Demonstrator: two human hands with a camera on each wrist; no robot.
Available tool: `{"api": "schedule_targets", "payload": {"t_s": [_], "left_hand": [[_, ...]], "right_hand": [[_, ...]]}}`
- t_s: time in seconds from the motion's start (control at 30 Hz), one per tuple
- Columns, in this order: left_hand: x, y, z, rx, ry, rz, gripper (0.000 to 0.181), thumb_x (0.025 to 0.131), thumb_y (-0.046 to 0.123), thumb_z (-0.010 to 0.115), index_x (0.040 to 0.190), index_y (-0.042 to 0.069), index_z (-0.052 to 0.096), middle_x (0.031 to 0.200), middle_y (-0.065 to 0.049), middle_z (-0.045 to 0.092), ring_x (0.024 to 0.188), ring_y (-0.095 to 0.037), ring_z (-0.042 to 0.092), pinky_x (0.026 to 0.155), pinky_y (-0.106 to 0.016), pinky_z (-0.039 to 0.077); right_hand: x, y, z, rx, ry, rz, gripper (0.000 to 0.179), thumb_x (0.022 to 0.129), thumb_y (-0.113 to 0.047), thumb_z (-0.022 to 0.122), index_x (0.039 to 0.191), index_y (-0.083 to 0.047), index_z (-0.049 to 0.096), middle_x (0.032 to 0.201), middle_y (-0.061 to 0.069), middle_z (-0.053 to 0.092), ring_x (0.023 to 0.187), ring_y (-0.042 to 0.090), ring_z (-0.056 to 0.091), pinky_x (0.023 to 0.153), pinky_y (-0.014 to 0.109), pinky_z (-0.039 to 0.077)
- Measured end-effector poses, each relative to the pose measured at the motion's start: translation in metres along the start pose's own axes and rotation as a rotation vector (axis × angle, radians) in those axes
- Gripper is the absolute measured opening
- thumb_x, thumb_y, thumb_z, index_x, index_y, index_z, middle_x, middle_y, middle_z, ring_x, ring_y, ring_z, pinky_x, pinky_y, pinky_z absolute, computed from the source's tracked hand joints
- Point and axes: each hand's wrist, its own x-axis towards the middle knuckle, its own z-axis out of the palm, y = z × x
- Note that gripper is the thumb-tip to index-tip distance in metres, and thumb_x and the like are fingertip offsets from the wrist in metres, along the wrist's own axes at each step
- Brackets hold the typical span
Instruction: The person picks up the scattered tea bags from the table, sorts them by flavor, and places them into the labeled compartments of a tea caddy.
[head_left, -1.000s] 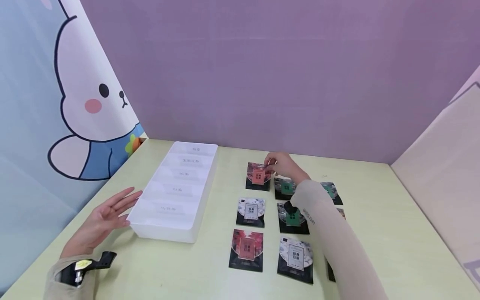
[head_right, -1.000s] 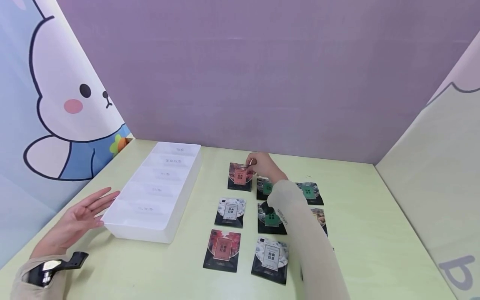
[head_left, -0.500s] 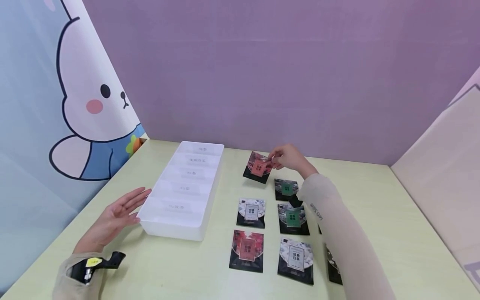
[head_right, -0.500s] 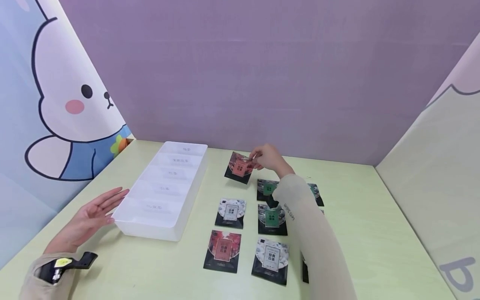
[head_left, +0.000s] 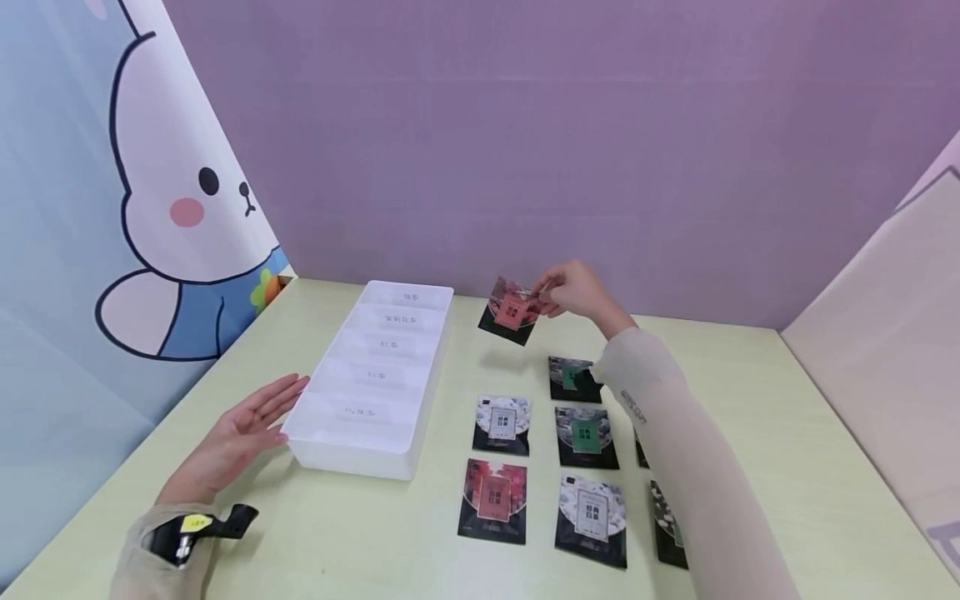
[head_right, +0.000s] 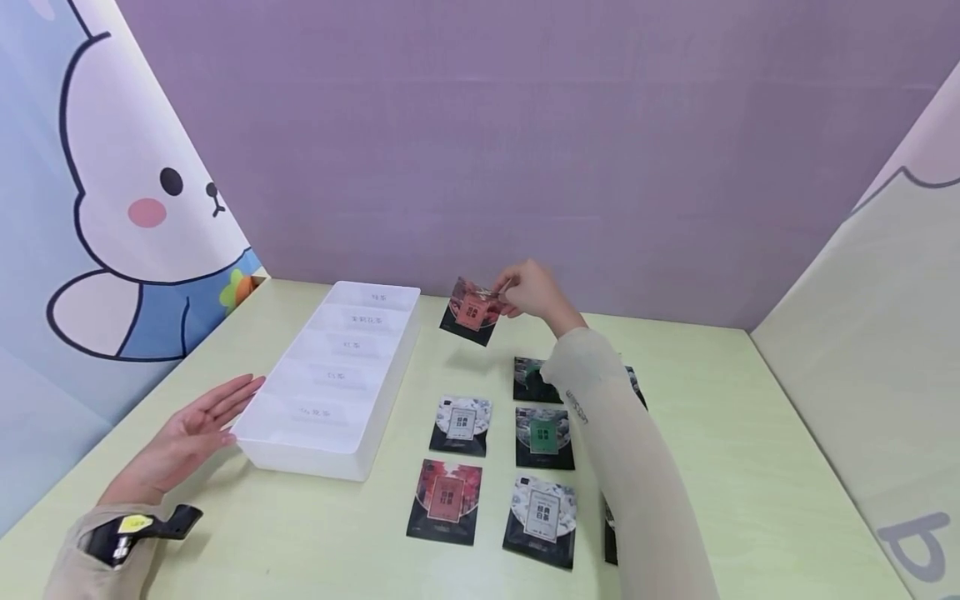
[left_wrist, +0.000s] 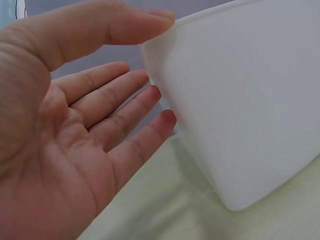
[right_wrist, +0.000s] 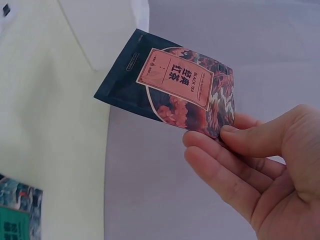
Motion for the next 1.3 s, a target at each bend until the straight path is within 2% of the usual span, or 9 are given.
{"api": "schedule_targets", "payload": {"t_s": [0.2,0.33,0.5,0.57,0.67,0.8,0.93,1.2,1.3], "left_hand": [[-0.008,-0.007,0.003,0.009,0.035,-0.053,0.073,0.093,-0.023,0.041,0.158,0.004,0.022,0.153,0.011,0.043,0.136,0.0,0.041,0.102,-0.02,0.043],[-0.013,-0.009,0.004,-0.014,0.031,-0.021,0.074,0.091,-0.025,0.04,0.157,0.005,0.025,0.153,0.009,0.043,0.137,-0.001,0.041,0.103,-0.02,0.042],[-0.01,-0.006,0.001,-0.004,0.008,0.028,0.074,0.09,-0.028,0.038,0.156,0.0,0.022,0.155,0.006,0.042,0.138,-0.004,0.041,0.104,-0.02,0.041],[-0.009,-0.003,0.0,0.0,0.004,0.034,0.074,0.089,-0.029,0.037,0.156,-0.002,0.02,0.155,0.005,0.042,0.138,-0.004,0.041,0.104,-0.02,0.042],[-0.009,0.0,-0.003,0.005,0.02,0.004,0.074,0.09,-0.027,0.038,0.157,-0.001,0.019,0.155,0.007,0.042,0.137,-0.003,0.041,0.103,-0.02,0.042],[-0.018,0.005,-0.005,0.006,0.053,-0.027,0.074,0.092,-0.026,0.039,0.158,0.001,0.018,0.154,0.011,0.042,0.137,0.0,0.041,0.103,-0.019,0.041],[-0.025,0.008,-0.005,0.006,0.044,0.009,0.074,0.091,-0.028,0.036,0.157,-0.002,0.016,0.155,0.008,0.041,0.138,-0.002,0.04,0.104,-0.019,0.041],[-0.027,0.011,-0.002,0.036,0.078,-0.033,0.074,0.092,-0.026,0.038,0.157,0.001,0.018,0.154,0.011,0.041,0.137,0.0,0.04,0.103,-0.019,0.041],[-0.028,0.01,0.0,0.021,0.079,-0.022,0.075,0.091,-0.027,0.038,0.157,0.004,0.022,0.154,0.01,0.042,0.137,-0.001,0.041,0.103,-0.019,0.042]], "right_hand": [[0.0,-0.016,0.009,0.013,-0.003,0.021,0.023,0.094,0.003,0.055,0.111,0.005,0.071,0.097,0.02,0.071,0.081,0.036,0.071,0.066,0.033,0.061],[0.003,-0.028,0.019,0.027,-0.018,-0.019,0.021,0.094,0.0,0.058,0.109,0.003,0.072,0.095,0.017,0.072,0.08,0.033,0.071,0.067,0.033,0.061],[0.006,-0.045,0.024,0.035,-0.012,-0.075,0.019,0.095,-0.002,0.059,0.106,0.002,0.074,0.09,0.015,0.073,0.077,0.03,0.072,0.066,0.033,0.061],[0.007,-0.051,0.027,0.035,-0.005,-0.086,0.018,0.094,-0.002,0.06,0.105,0.001,0.074,0.09,0.015,0.072,0.076,0.027,0.071,0.066,0.033,0.061],[0.009,-0.059,0.032,0.046,0.004,-0.083,0.018,0.094,-0.001,0.061,0.105,0.0,0.075,0.091,0.014,0.073,0.076,0.026,0.07,0.066,0.032,0.06],[0.016,-0.072,0.046,0.062,-0.01,-0.089,0.017,0.094,-0.002,0.062,0.105,-0.001,0.075,0.094,0.012,0.073,0.076,0.026,0.071,0.066,0.03,0.06],[0.02,-0.082,0.061,0.078,-0.03,-0.126,0.018,0.094,-0.001,0.061,0.105,-0.001,0.076,0.095,0.012,0.073,0.074,0.025,0.071,0.065,0.029,0.06],[0.019,-0.091,0.085,0.1,-0.031,-0.196,0.017,0.094,0.001,0.063,0.104,-0.001,0.076,0.093,0.011,0.074,0.07,0.02,0.07,0.064,0.028,0.059],[0.019,-0.093,0.095,0.082,-0.034,-0.213,0.017,0.094,0.0,0.064,0.104,-0.002,0.077,0.094,0.01,0.074,0.069,0.018,0.07,0.064,0.026,0.059]]}}
